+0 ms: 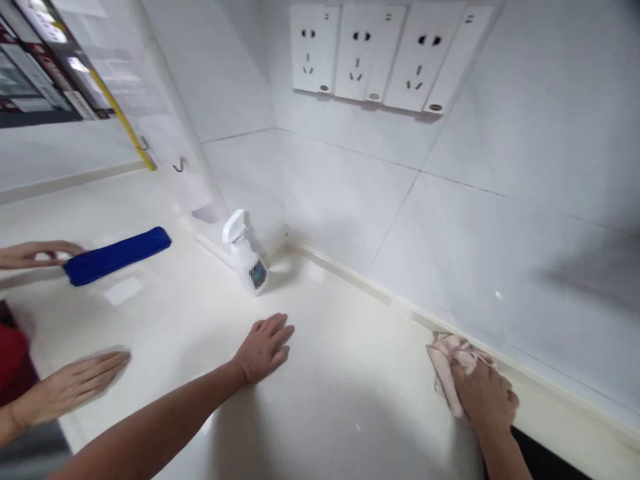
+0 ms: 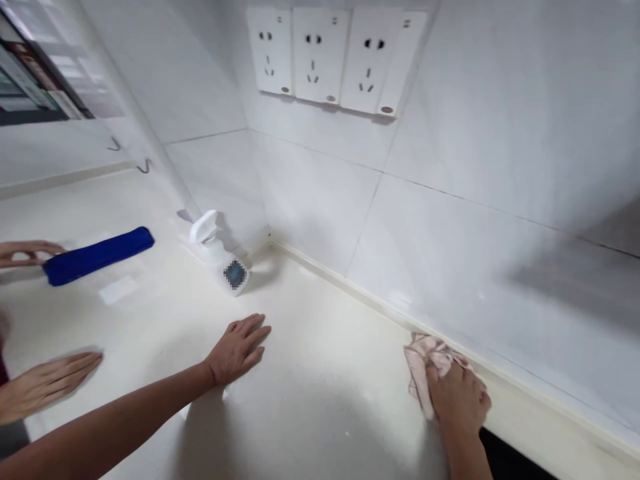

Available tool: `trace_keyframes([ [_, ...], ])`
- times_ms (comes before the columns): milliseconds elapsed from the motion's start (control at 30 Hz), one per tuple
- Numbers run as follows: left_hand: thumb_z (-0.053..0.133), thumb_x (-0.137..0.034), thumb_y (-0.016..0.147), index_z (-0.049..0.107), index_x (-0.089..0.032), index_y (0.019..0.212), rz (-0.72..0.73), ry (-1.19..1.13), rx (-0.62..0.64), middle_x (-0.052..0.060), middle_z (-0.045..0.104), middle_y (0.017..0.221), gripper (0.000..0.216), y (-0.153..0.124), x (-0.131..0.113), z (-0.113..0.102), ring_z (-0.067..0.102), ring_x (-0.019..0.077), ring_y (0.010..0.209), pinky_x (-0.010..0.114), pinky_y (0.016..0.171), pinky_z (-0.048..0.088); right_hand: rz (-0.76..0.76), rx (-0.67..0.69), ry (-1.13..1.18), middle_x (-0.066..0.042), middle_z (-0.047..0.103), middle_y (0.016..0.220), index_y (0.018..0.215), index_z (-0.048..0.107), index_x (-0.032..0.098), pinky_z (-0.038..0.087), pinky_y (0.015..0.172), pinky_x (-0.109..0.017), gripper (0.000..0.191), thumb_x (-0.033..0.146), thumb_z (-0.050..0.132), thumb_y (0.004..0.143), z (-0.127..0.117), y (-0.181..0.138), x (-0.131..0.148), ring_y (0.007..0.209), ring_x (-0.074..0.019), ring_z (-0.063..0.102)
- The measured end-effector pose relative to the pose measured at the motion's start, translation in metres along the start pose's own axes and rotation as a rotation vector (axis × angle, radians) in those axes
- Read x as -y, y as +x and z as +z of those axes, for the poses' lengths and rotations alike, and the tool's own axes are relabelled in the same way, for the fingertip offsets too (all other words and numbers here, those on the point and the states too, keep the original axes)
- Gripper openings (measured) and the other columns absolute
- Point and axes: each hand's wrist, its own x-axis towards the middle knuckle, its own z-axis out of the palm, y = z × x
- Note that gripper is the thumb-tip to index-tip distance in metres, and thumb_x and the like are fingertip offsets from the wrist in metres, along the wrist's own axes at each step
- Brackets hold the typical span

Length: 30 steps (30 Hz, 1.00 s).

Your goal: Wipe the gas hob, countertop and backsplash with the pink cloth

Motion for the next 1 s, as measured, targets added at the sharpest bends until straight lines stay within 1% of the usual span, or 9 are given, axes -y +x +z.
trace_keyframes([
  [100,0.054,-0.038,0.101,0.063,-0.024,0.147,-0.011,-0.018,0.02,0.018,0.054,0.162,0.049,-0.001,-0.004,0.0,0.048,0.036,0.149,0.055,0.115,0.042,0.073,-0.026,-0.04,-0.035,0.065,0.129,0.141,0.061,0.004,0.045,0.103,-0.061,0.069,0.053,0.043,0.095,0.005,-0.003,0.024,0.128,-0.0496,0.059],
  [167,0.054,-0.037,0.101,0.062,-0.024,0.148,-0.014,-0.024,0.028,0.018,0.053,0.163,0.05,-0.001,-0.005,0.001,0.047,0.0365,0.15,0.056,0.115,0.042,0.012,-0.05,-0.053,-0.034,0.066,0.126,0.138,0.063,0.005,0.045,0.1,-0.061,0.066,0.051,0.044,0.095,0.006,-0.009,0.057,0.122,-0.05,0.06],
  [300,0.054,-0.037,0.101,0.061,-0.022,0.148,-0.018,-0.031,0.018,0.019,0.052,0.163,0.05,-0.003,-0.008,0.004,0.045,0.0373,0.151,0.056,0.115,0.041,-0.231,-0.098,-0.02,-0.03,0.067,0.121,0.126,0.065,0.007,0.044,0.1,-0.057,0.054,0.046,0.045,0.096,0.001,-0.024,0.143,0.116,-0.0451,0.061],
  [400,0.054,-0.038,0.102,0.061,-0.021,0.148,-0.012,-0.051,0.007,0.02,0.052,0.163,0.05,-0.004,-0.008,0.006,0.045,0.038,0.151,0.055,0.115,0.04,-0.312,-0.098,0.044,-0.029,0.067,0.122,0.126,0.064,0.007,0.042,0.1,-0.054,0.051,0.046,0.047,0.097,-0.005,-0.032,0.213,0.119,-0.0435,0.058],
  [600,0.051,-0.044,0.105,0.059,-0.021,0.148,0.002,-0.058,-0.002,0.02,0.051,0.163,0.051,-0.007,-0.012,0.008,0.044,0.0377,0.153,0.054,0.116,0.039,-0.47,-0.008,0.207,-0.027,0.064,0.13,0.135,0.06,0.007,0.034,0.107,-0.052,0.052,0.042,0.052,0.097,-0.012,-0.042,0.344,0.127,-0.0422,0.052],
  [767,0.049,-0.044,0.105,0.057,-0.02,0.15,0.009,-0.069,-0.018,0.02,0.05,0.164,0.051,-0.01,-0.015,0.014,0.043,0.0386,0.154,0.055,0.115,0.04,-0.579,0.044,0.292,-0.025,0.063,0.136,0.154,0.047,0.011,0.028,0.112,-0.051,0.062,0.034,0.056,0.097,-0.022,-0.045,0.438,0.129,-0.0382,0.052],
  [833,0.049,-0.045,0.105,0.056,-0.021,0.151,0.012,-0.077,-0.016,0.02,0.049,0.164,0.052,-0.011,-0.016,0.016,0.043,0.0391,0.154,0.055,0.115,0.04,-0.605,0.108,0.283,-0.023,0.062,0.138,0.157,0.046,0.016,0.028,0.111,-0.05,0.061,0.033,0.056,0.099,-0.027,-0.045,0.471,0.13,-0.0368,0.051],
  [900,0.048,-0.046,0.105,0.054,-0.021,0.152,0.009,-0.084,-0.01,0.02,0.048,0.166,0.053,-0.011,-0.016,0.017,0.043,0.0388,0.154,0.056,0.116,0.039,-0.607,0.169,0.266,-0.021,0.061,0.138,0.154,0.051,0.022,0.027,0.11,-0.051,0.055,0.033,0.056,0.101,-0.032,-0.045,0.498,0.131,-0.0368,0.05],
  [1000,0.048,-0.046,0.105,0.054,-0.021,0.153,0.006,-0.098,-0.001,0.02,0.047,0.167,0.054,-0.011,-0.015,0.016,0.042,0.0382,0.154,0.055,0.116,0.039,-0.58,0.203,0.252,-0.022,0.06,0.137,0.149,0.058,0.025,0.025,0.111,-0.056,0.048,0.034,0.056,0.101,-0.034,-0.046,0.527,0.134,-0.0388,0.048],
])
